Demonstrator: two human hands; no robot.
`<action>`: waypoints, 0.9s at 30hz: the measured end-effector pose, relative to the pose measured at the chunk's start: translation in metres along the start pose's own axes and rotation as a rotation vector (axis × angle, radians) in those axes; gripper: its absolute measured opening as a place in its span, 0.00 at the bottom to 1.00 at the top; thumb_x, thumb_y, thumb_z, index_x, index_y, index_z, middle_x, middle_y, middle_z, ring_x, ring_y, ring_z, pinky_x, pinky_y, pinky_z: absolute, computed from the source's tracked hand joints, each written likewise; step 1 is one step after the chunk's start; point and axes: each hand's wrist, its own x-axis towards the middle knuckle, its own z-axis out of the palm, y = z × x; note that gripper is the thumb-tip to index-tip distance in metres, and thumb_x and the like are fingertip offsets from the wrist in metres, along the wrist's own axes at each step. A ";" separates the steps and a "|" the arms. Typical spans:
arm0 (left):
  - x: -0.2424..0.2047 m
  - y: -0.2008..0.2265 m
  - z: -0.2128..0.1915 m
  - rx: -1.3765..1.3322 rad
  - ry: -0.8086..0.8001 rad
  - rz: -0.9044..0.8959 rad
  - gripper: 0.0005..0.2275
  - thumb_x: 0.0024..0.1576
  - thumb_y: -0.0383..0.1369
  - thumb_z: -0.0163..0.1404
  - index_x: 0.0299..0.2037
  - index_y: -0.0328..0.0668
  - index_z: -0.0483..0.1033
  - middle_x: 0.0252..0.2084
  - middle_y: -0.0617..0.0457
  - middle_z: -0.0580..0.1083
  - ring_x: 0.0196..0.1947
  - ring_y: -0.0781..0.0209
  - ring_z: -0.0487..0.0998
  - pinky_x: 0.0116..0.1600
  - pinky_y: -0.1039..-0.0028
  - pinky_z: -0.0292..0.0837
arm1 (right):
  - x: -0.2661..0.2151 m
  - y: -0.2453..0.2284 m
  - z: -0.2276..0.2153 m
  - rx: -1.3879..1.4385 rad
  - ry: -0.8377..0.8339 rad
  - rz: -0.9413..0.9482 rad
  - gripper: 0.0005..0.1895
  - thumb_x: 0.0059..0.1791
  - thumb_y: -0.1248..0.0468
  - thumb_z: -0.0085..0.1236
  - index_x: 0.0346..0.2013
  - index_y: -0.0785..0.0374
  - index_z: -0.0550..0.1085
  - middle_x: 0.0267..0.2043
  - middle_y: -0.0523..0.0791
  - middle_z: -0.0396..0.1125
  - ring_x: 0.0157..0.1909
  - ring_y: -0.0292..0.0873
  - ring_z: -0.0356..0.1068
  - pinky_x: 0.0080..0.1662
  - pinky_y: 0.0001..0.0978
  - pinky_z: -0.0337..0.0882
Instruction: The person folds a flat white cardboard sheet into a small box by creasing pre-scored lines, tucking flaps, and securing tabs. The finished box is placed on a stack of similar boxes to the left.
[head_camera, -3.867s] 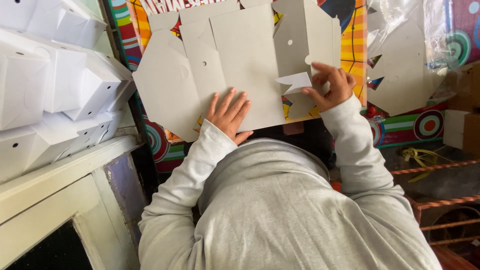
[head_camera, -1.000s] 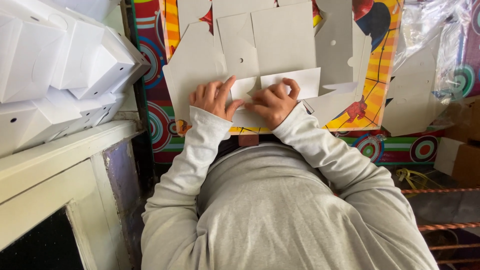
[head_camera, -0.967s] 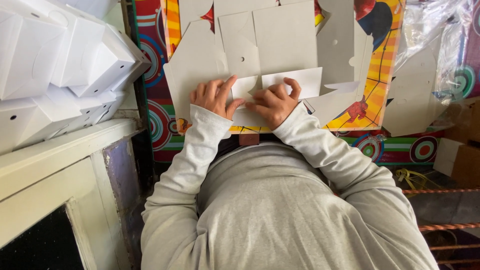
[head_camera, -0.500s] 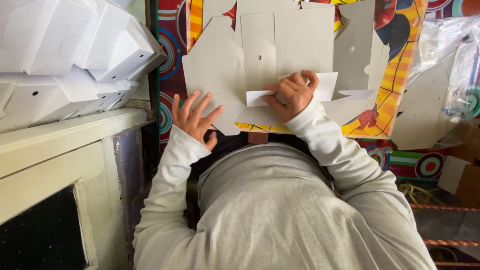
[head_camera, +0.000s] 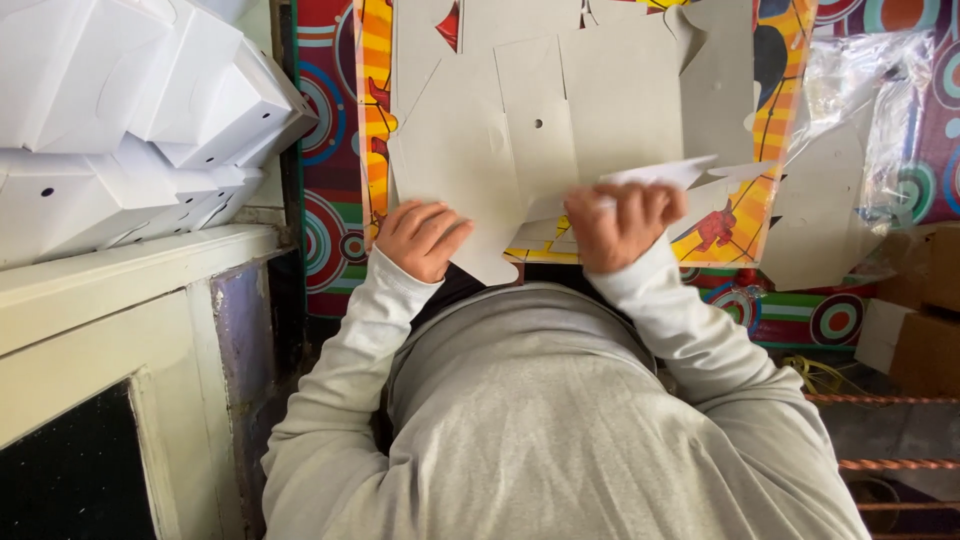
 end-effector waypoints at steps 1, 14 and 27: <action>-0.005 0.000 0.003 -0.001 -0.009 -0.006 0.18 0.62 0.26 0.35 0.37 0.52 0.83 0.41 0.57 0.78 0.45 0.57 0.80 0.56 0.61 0.73 | -0.011 -0.009 0.008 0.115 0.053 -0.105 0.08 0.51 0.60 0.66 0.43 0.55 0.79 0.41 0.46 0.70 0.42 0.52 0.65 0.57 0.56 0.58; 0.014 0.008 -0.023 -0.032 -0.085 -0.226 0.12 0.64 0.38 0.45 0.32 0.54 0.80 0.28 0.62 0.67 0.31 0.62 0.69 0.49 0.65 0.68 | 0.020 -0.033 0.055 0.328 -0.054 -0.217 0.13 0.57 0.55 0.54 0.29 0.49 0.76 0.31 0.36 0.67 0.37 0.41 0.63 0.57 0.48 0.56; -0.002 0.005 -0.017 0.254 -0.248 -0.615 0.29 0.58 0.68 0.37 0.55 0.61 0.75 0.49 0.57 0.67 0.49 0.52 0.64 0.54 0.60 0.54 | 0.020 -0.036 0.070 0.212 -0.252 0.013 0.24 0.52 0.36 0.51 0.38 0.52 0.69 0.33 0.40 0.61 0.37 0.45 0.64 0.50 0.47 0.63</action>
